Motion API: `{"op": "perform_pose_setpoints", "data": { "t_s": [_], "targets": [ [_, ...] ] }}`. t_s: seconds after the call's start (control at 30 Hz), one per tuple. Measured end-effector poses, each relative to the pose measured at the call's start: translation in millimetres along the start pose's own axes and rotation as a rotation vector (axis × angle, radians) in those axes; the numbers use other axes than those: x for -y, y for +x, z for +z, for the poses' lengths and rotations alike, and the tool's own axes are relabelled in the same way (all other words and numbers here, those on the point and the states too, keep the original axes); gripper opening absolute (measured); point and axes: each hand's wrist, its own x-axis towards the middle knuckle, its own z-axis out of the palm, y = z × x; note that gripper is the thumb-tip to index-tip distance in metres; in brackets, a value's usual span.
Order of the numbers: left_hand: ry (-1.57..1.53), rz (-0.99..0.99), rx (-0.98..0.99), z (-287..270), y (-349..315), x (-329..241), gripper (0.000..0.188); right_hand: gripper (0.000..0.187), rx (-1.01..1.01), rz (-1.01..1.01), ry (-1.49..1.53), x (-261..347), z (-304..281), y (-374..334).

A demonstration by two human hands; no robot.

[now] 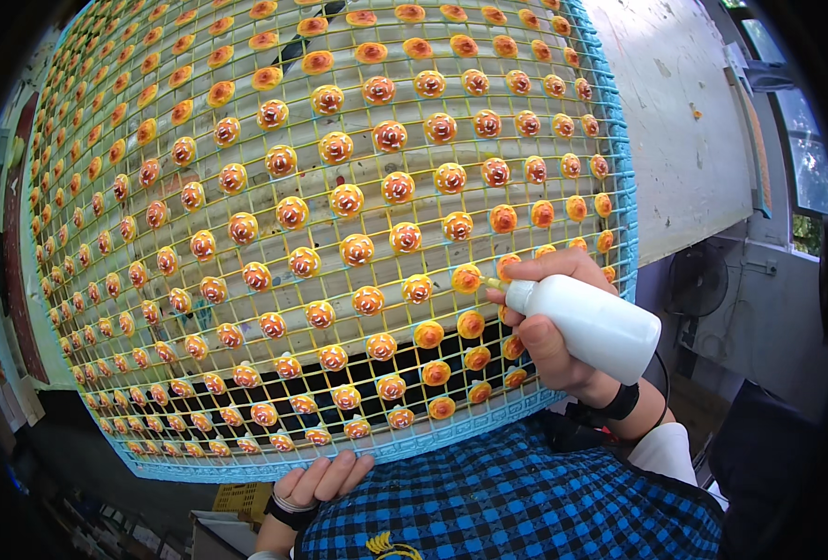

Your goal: Applying a liquid substance from a squeeze bottle to small, round, decorated objects arranged on a wire grid.

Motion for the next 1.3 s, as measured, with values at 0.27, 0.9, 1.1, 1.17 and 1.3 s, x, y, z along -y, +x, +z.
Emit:
{"op": "perform_pose_setpoints", "data": {
  "t_s": [0.27,0.9,1.1,1.17,1.3],
  "targets": [
    [0.017,0.018,-0.001,0.1,0.9,1.3,0.042,0.031,-0.025,0.023,-0.004,-1.2,2.7,-1.0],
    [0.017,0.011,-0.009,0.1,0.2,0.1,0.041,0.031,0.025,0.050,-0.009,2.9,-1.3,-0.6],
    [0.019,0.003,-0.006,0.5,1.4,0.3,0.042,0.029,0.032,0.042,-0.066,7.0,-0.4,0.4],
    [-0.004,0.006,0.050,-4.4,1.8,0.7,0.041,0.029,0.039,0.018,-0.103,6.7,-0.6,1.6],
    [0.010,0.005,0.023,-1.8,0.5,0.5,0.041,0.029,0.046,-0.001,-0.136,6.9,-0.1,1.3]
  ]
}}
